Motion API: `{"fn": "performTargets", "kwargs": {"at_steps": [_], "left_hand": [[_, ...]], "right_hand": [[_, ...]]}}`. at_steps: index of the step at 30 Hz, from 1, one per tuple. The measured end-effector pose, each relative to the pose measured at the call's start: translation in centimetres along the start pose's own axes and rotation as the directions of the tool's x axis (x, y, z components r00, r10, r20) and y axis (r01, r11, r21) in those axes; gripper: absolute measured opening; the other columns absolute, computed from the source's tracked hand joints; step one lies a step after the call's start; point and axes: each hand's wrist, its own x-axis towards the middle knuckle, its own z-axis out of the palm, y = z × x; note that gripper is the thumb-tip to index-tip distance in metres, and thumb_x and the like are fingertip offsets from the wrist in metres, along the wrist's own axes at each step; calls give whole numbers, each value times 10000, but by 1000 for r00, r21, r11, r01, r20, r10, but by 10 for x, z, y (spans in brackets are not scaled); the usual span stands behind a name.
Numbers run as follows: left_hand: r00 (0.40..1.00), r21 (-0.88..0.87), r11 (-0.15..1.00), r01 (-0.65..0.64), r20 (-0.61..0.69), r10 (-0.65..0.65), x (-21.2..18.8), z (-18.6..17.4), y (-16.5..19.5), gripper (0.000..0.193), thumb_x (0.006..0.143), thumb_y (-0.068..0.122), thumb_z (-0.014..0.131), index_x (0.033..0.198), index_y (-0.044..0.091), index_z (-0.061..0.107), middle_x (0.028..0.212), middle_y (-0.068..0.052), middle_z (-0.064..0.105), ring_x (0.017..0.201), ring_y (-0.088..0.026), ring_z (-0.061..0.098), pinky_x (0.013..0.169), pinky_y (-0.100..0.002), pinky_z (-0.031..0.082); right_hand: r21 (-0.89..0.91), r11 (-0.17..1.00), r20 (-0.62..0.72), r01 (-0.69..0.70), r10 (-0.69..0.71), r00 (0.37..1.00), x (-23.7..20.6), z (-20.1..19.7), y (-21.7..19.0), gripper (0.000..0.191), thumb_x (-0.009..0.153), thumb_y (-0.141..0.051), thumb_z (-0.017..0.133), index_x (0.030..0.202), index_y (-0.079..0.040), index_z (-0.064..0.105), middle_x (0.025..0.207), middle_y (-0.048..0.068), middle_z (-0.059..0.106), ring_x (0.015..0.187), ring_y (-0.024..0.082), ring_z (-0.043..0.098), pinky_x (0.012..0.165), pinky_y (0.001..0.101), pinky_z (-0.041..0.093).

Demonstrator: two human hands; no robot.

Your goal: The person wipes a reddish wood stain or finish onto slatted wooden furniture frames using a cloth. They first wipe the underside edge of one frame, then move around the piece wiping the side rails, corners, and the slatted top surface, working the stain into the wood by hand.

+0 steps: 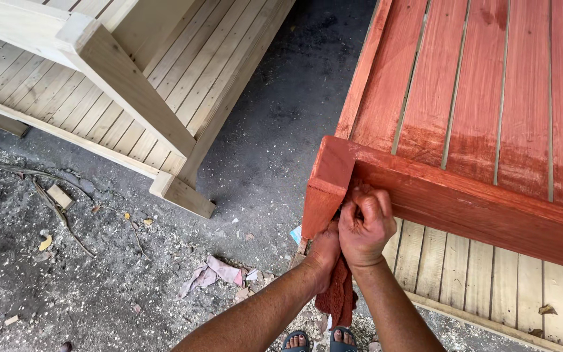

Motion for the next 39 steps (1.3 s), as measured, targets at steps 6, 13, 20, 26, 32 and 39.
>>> {"fn": "performTargets", "kwargs": {"at_steps": [6, 13, 20, 26, 32, 39], "left_hand": [[999, -4, 999, 43, 34, -42, 20, -12, -12, 518, 995, 577, 444, 1126, 139, 688, 875, -81, 697, 693, -210, 649, 607, -377, 537], [989, 25, 989, 144, -45, -143, 43, -29, -39, 527, 1016, 532, 425, 1103, 74, 671, 842, -112, 691, 657, -241, 651, 588, -423, 535], [969, 8, 971, 239, -69, -238, 59, -38, -62, 516, 1011, 536, 400, 1031, 82, 645, 847, -142, 646, 653, -286, 609, 593, -504, 532], [976, -22, 982, 189, -106, -190, 43, -45, -55, 494, 1034, 531, 404, 1142, 117, 652, 935, -104, 716, 767, -240, 673, 684, -441, 570], [995, -41, 997, 70, -69, -73, 7, -32, -28, 443, 1040, 471, 427, 1141, 109, 661, 903, -118, 703, 714, -260, 643, 669, -446, 547], [995, 28, 995, 95, -9, -95, -73, -3, 14, 506, 1040, 519, 373, 1177, 104, 626, 887, -133, 680, 738, -287, 651, 651, -538, 571]], "right_hand": [[31, 996, 34, -82, 81, 996, -29, 7, 20, 150, 850, 112, 672, 908, -17, 621, 933, 101, 631, 857, 258, 705, 757, 350, 589], [-18, 964, 164, -266, 265, 950, -70, 16, 49, 108, 819, 60, 671, 868, -29, 637, 869, 87, 619, 763, 233, 666, 678, 352, 555], [217, 593, 295, -775, 717, 631, -114, 24, 88, 89, 874, 26, 695, 948, -15, 722, 840, 78, 718, 682, 148, 650, 608, 302, 549], [458, 260, 280, -850, 866, 415, -121, 44, 94, 50, 914, 38, 722, 959, 30, 741, 861, 72, 742, 688, 104, 637, 634, 259, 535], [514, 239, 239, -824, 882, 405, -85, 43, 70, 101, 904, 54, 708, 987, 24, 757, 933, 74, 766, 792, 110, 686, 758, 259, 589], [622, 190, 282, -760, 851, 443, -13, 11, 16, 112, 893, 51, 704, 995, 29, 744, 965, 87, 767, 850, 112, 714, 830, 246, 596]]}}
